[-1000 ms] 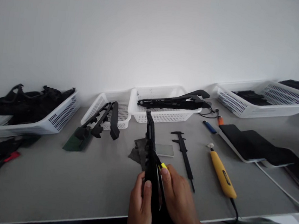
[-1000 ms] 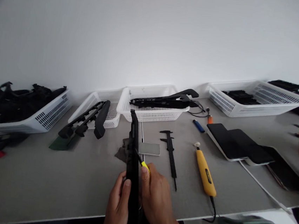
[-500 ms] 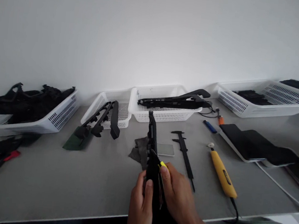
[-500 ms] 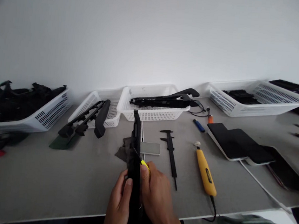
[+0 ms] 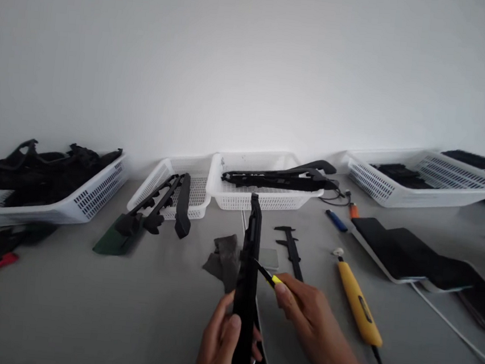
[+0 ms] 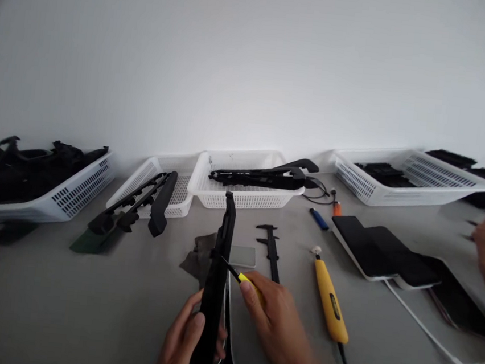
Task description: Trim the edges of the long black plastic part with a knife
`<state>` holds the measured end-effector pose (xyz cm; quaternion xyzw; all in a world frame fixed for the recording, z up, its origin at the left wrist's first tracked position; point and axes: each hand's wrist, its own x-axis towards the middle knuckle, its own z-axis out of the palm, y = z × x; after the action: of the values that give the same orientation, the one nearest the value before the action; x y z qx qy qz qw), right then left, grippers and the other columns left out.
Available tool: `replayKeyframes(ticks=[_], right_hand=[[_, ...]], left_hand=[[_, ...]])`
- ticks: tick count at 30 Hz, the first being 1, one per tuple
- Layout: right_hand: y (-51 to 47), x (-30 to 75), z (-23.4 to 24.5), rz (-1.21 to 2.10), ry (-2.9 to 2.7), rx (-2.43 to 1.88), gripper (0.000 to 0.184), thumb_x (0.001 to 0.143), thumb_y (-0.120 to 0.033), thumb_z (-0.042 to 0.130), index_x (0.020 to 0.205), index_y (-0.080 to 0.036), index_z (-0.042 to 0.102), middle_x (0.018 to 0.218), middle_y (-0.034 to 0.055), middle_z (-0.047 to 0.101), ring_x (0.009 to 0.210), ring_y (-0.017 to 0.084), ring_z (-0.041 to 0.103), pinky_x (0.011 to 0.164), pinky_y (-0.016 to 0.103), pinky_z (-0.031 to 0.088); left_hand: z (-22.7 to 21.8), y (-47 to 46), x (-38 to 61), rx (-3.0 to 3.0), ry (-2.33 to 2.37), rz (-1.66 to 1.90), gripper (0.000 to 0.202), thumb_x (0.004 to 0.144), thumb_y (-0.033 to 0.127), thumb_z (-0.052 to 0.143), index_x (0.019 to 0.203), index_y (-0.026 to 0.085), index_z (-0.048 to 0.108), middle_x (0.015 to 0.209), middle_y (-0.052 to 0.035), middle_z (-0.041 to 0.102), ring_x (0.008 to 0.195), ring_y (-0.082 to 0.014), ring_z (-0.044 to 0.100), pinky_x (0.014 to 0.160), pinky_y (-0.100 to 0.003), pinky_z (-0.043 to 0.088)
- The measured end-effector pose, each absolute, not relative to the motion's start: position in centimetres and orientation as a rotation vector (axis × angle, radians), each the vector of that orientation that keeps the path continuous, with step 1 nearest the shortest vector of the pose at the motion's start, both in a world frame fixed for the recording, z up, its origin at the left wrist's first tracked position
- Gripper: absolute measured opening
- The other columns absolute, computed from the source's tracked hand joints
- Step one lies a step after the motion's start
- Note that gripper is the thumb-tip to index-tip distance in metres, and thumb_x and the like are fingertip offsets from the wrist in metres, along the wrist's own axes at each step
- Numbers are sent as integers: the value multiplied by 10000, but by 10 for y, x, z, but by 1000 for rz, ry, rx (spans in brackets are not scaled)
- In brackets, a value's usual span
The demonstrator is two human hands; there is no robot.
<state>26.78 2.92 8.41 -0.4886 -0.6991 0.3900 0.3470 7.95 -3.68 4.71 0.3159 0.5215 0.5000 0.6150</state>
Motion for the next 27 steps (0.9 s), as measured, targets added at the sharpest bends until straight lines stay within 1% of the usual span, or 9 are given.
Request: replayKeyframes(ticks=[4, 6, 9, 12, 15, 20, 22, 25, 27], right_hand=[[60, 290, 107, 944, -2038, -1226, 481, 1121, -589, 396, 1040, -236, 712, 973, 61, 756, 914, 230, 706, 819, 307, 495], [81, 296, 115, 884, -2175, -1205, 508, 1133, -576, 359, 985, -231, 702, 966, 65, 750, 916, 228, 693, 828, 316, 478], [114, 300, 121, 777, -2348, -1230, 571, 1137, -585, 317, 823, -219, 623, 838, 36, 703, 787, 189, 638, 743, 301, 411], [144, 302, 124, 653, -2427, -1341, 657, 1097, -697, 317, 718, -214, 551, 729, 24, 646, 703, 170, 574, 673, 302, 321], [165, 306, 122, 611, -2459, -1433, 730, 1043, -803, 319, 675, -211, 536, 696, 32, 638, 655, 160, 532, 629, 306, 257], [173, 313, 105, 620, -2418, -1500, 765, 1021, -844, 277, 659, -213, 517, 660, 30, 607, 632, 160, 477, 618, 323, 203], [171, 312, 98, 618, -2411, -1532, 763, 1015, -852, 255, 659, -219, 489, 660, 32, 593, 649, 170, 472, 634, 327, 200], [166, 310, 91, 656, -2433, -1520, 760, 1015, -852, 220, 659, -223, 452, 652, 25, 569, 643, 170, 456, 647, 331, 195], [163, 310, 87, 681, -2443, -1473, 750, 1023, -841, 214, 662, -224, 440, 646, 16, 555, 619, 161, 433, 642, 331, 191]], left_hand=[[50, -18, 74, 734, 999, 1098, 656, 859, 746, 742, 1214, 204, 640, 851, -72, 791, 651, -214, 759, 619, -304, 550], [56, 5, 76, 797, 946, 1027, 627, 888, 748, 703, 1197, 209, 623, 815, -52, 774, 650, -201, 747, 638, -304, 563], [68, 51, 84, 980, 944, 919, 712, 876, 799, 654, 1236, 185, 624, 669, 1, 704, 556, -187, 655, 581, -309, 545], [74, 96, 91, 1163, 1045, 991, 623, 815, 776, 728, 960, 170, 717, 727, 8, 650, 684, -188, 626, 666, -301, 512], [68, 123, 94, 1266, 1100, 1063, 564, 793, 738, 763, 788, 178, 697, 744, 11, 603, 773, -189, 545, 708, -290, 453], [50, 127, 91, 1224, 1081, 988, 659, 777, 824, 708, 833, 168, 689, 751, 23, 527, 751, -174, 459, 687, -288, 422], [48, 122, 90, 1228, 1072, 958, 657, 790, 822, 698, 864, 169, 698, 771, 20, 523, 761, -176, 459, 702, -289, 432], [49, 115, 90, 1260, 1133, 935, 603, 820, 787, 693, 800, 186, 667, 743, 31, 479, 734, -166, 438, 688, -282, 418], [50, 112, 89, 1265, 1132, 918, 568, 840, 754, 698, 800, 188, 681, 746, 20, 512, 739, -172, 458, 697, -283, 430]])
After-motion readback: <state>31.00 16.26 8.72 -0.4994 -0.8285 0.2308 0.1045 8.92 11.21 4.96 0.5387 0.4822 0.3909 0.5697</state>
